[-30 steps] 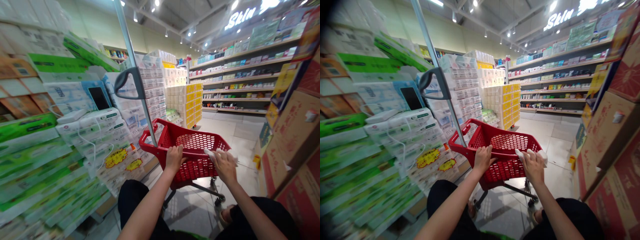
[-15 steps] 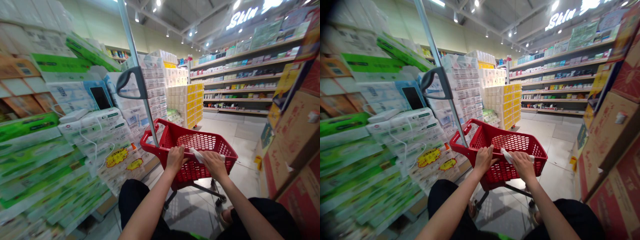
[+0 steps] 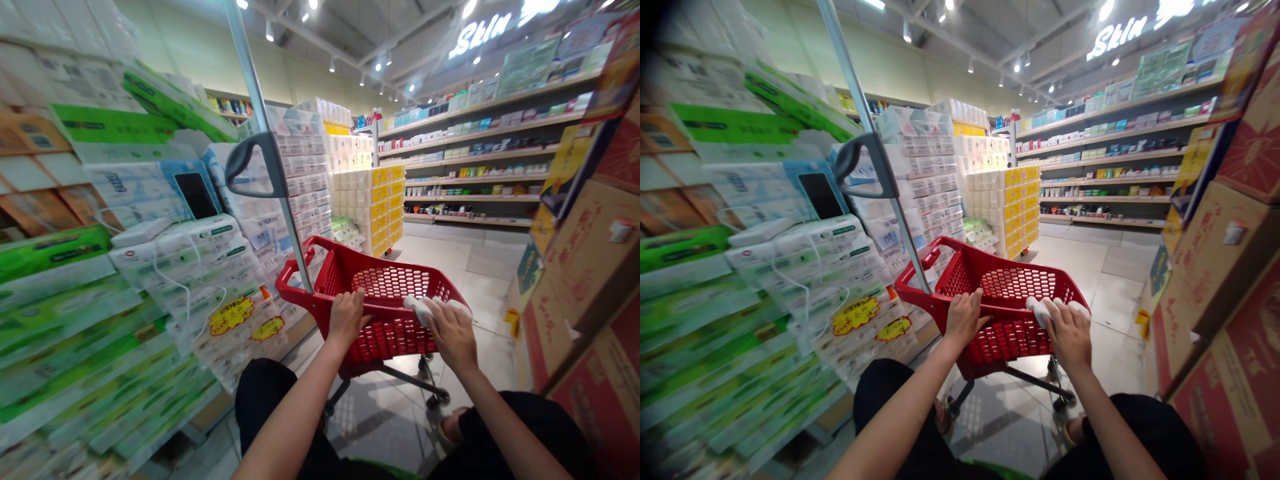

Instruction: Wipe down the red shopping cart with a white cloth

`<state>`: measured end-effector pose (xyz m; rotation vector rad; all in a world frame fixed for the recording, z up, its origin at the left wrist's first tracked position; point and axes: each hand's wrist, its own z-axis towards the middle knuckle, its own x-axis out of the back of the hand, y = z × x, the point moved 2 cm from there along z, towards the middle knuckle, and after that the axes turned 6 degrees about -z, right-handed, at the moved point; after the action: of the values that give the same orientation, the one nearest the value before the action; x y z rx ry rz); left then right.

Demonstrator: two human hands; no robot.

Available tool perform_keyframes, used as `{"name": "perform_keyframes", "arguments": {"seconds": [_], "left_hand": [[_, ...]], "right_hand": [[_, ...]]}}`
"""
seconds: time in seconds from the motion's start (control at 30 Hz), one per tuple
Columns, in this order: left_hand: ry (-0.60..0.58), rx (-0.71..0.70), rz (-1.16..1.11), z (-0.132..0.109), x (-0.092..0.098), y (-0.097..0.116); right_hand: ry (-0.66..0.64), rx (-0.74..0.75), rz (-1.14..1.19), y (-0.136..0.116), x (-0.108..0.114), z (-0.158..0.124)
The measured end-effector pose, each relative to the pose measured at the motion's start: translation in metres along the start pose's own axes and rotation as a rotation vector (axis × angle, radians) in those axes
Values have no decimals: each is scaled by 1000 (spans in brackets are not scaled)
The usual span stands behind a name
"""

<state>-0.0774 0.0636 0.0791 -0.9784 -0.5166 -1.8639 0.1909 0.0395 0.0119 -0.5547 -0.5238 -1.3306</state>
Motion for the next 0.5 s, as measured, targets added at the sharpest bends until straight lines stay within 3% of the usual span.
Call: {"name": "perform_keyframes", "arguments": {"seconds": [0.13, 0.23, 0.4, 0.5], "left_hand": [[-17, 12, -26, -2, 8, -5], [-29, 5, -97, -2, 19, -6], [-10, 10, -274, 2, 41, 0], [-18, 48, -355, 7, 45, 7]], "right_hand": [[-109, 105, 216, -46, 6, 12], [-160, 142, 501, -64, 13, 23], [-191, 0, 851, -69, 33, 37], [-187, -115, 1023, -69, 39, 43]]}}
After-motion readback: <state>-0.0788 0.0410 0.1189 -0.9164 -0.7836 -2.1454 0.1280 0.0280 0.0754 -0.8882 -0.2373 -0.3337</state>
